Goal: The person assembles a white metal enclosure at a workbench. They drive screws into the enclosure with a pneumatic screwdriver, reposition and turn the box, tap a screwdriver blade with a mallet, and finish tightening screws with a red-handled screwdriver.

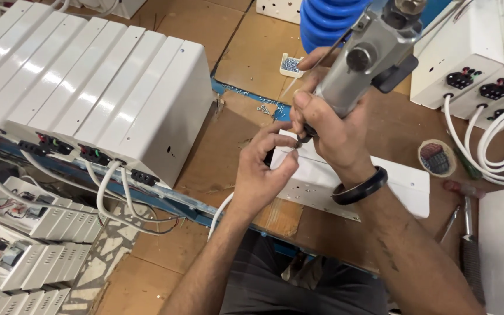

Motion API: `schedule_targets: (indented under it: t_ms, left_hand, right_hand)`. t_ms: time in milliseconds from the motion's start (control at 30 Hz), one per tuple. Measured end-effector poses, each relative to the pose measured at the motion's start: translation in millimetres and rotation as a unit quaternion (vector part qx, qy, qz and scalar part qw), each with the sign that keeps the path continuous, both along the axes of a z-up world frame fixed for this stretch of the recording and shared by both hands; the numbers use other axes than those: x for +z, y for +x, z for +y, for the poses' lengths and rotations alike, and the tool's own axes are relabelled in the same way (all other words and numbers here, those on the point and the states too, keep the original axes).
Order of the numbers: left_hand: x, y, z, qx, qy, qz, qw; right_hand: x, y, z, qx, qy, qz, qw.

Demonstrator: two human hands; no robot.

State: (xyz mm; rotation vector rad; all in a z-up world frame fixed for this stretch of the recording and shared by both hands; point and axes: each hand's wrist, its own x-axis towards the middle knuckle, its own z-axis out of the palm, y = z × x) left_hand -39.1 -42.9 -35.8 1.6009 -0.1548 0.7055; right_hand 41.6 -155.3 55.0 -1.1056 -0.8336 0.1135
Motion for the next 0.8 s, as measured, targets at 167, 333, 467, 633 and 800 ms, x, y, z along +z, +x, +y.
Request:
schedule_targets:
  t_ms: [167,333,467,633,800]
  left_hand:
    - [-5,2,2,-0.004,-0.007,0.011,1.0]
    - [-4,1,3,0.002,0.004,0.008,1.0]
    - [-2,1,4,0.001,0.007,0.006,1.0]
    - [0,0,4,-0.004,0.009,0.008,1.0]
    - [5,-1,5,-0.017,-0.004,0.03,0.999]
  right_hand:
    - [1,-4,3,0.013,-0.018,-0.004,1.0]
    - [-2,-2,4,0.013,-0.033,0.0,0.999]
    - [1,-2,0,0.024,-0.011,0.013,1.0]
    - [2,-1,-4,0.017,-0.008,0.004,1.0]
    - [0,12,-7,0.089,-0.042,-0.032,0.995]
